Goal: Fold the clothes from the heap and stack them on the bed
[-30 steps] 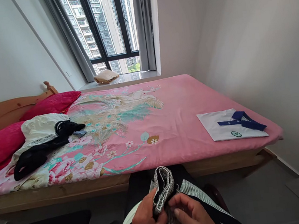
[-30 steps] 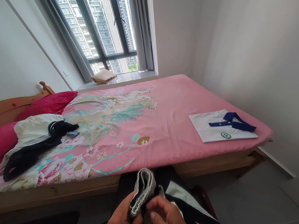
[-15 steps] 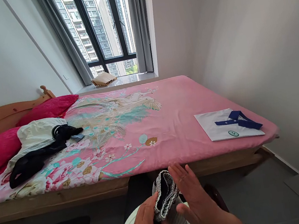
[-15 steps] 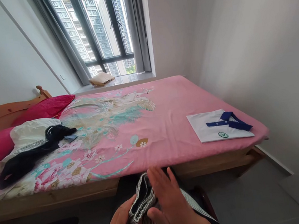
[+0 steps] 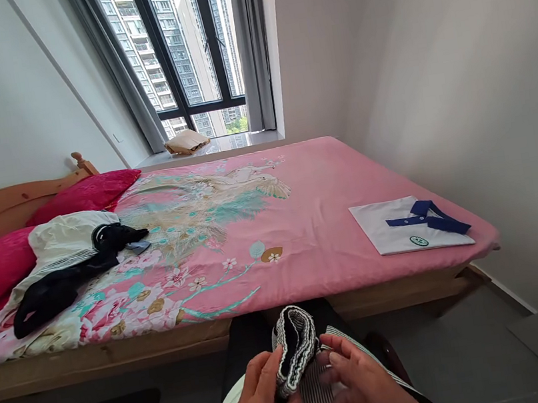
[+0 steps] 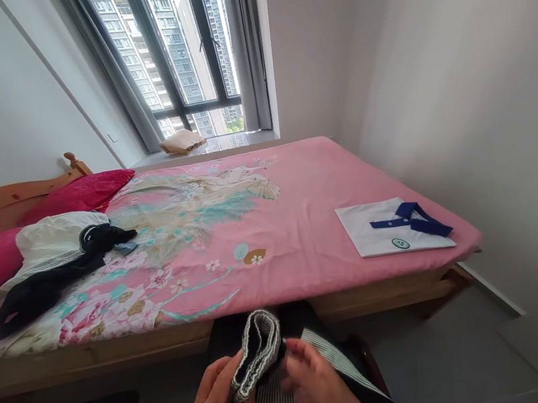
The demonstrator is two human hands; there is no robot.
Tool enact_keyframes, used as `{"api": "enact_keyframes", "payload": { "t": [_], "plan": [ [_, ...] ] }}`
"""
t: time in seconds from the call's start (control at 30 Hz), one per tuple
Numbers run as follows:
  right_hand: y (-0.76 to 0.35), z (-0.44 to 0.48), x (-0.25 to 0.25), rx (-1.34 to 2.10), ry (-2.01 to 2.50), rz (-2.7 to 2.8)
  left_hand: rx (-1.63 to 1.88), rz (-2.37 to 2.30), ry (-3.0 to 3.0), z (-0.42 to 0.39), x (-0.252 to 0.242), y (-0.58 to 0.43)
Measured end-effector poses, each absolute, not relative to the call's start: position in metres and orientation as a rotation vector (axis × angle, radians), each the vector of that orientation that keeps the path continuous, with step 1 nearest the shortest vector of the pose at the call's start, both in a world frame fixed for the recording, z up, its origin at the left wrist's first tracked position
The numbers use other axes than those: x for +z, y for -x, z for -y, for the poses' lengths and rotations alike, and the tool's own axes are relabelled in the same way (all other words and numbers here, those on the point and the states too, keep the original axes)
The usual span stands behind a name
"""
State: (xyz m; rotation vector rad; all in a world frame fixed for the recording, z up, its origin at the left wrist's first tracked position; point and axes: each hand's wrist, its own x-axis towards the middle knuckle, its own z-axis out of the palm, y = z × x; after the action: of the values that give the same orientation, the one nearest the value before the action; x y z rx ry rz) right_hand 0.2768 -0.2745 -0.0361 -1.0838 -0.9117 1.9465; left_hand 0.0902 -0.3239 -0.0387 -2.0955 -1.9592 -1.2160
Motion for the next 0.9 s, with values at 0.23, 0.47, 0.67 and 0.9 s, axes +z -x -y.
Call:
{"api": "enact_keyframes", "payload": {
  "t": [0.23, 0.47, 0.67, 0.9],
  "plan": [
    [-0.272, 0.282, -0.013, 2.139, 0.891, 0.424, -1.11, 1.766, 2.261, 0.325, -0.049, -0.116],
    [-0.276, 0.28, -0.021, 2.152, 1.041, 0.309, -0.935, 1.414, 2.366, 0.322, -0.057, -0.15],
    [-0.278, 0.272, -0.042, 2.033, 1.291, 0.411, -0.763, 1.31, 2.416, 0.317, -0.048, -0.167],
    [-0.272, 0.254, -0.046, 1.775, 1.31, 1.038, -0.8, 1.327, 2.423, 0.315, -0.056, -0.181]
  ]
}}
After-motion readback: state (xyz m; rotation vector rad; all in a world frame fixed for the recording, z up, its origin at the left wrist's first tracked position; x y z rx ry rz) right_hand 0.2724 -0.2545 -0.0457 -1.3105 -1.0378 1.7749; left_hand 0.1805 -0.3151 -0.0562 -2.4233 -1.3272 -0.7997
